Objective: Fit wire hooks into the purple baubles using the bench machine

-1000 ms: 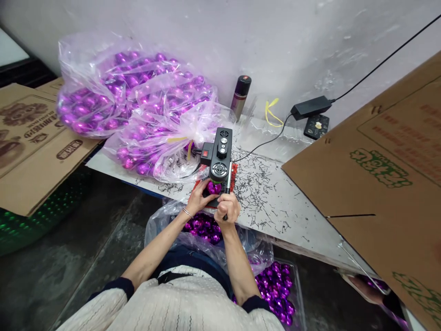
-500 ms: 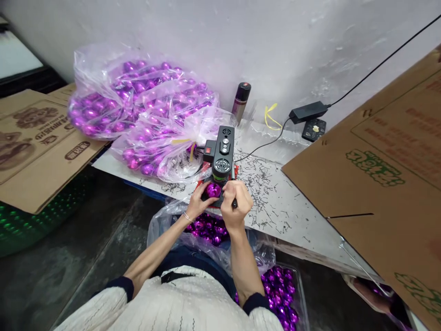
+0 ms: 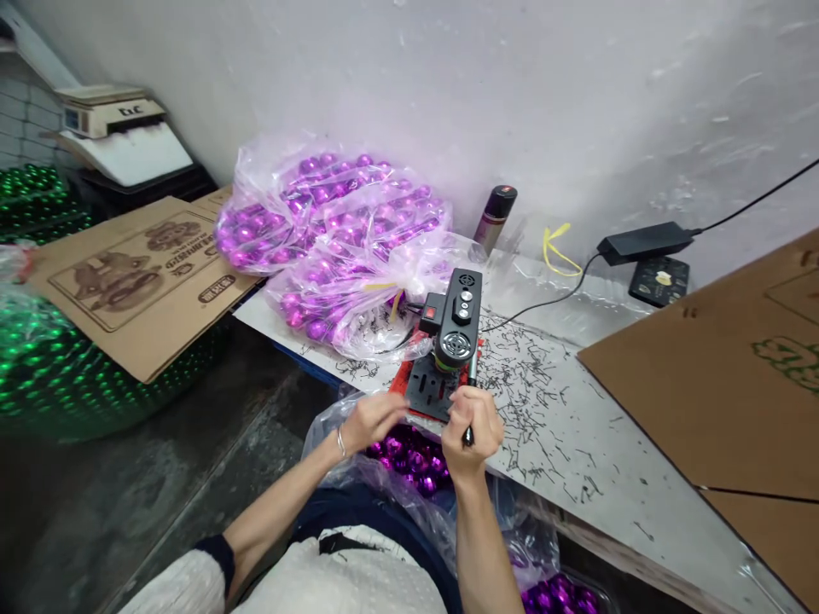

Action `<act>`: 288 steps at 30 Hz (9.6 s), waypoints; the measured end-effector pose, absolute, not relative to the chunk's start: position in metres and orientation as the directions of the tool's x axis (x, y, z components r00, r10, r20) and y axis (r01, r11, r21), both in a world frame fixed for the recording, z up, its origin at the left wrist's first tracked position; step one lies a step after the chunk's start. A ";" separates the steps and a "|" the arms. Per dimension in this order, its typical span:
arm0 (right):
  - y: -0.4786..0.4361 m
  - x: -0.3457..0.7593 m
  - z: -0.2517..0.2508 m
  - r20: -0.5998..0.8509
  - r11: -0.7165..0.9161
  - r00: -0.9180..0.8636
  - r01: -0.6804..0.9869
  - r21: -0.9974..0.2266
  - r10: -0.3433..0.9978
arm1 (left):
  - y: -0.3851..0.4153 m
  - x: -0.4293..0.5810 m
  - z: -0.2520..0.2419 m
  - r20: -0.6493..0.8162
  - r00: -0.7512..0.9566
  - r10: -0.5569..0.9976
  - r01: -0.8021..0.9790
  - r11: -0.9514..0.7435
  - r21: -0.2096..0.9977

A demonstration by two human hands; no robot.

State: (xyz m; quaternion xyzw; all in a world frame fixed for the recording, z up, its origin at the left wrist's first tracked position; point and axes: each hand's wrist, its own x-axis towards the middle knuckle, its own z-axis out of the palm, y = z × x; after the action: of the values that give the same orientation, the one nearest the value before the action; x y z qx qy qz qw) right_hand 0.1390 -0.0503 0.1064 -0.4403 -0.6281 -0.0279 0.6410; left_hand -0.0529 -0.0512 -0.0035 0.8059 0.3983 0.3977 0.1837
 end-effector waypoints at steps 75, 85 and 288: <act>-0.053 0.138 0.116 0.842 0.639 0.144 0.589 -0.495 0.520 | 0.003 -0.004 -0.001 0.342 0.267 0.901 0.573 -0.434 0.696; -0.053 0.139 0.109 0.850 0.648 0.145 0.587 -0.485 0.506 | 0.005 -0.001 -0.011 0.414 0.241 0.878 0.452 -0.480 0.752; -0.047 0.137 0.062 0.860 0.655 0.208 0.572 -0.493 0.465 | 0.007 -0.006 -0.007 0.391 0.321 0.863 0.394 -0.497 0.774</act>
State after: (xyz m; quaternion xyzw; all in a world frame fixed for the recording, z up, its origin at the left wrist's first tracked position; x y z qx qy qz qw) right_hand 0.1375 -0.0474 0.0621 -0.4131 -0.6280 -0.0405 0.6583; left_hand -0.0064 0.0069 -0.0067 0.7610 0.4127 0.4113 0.2852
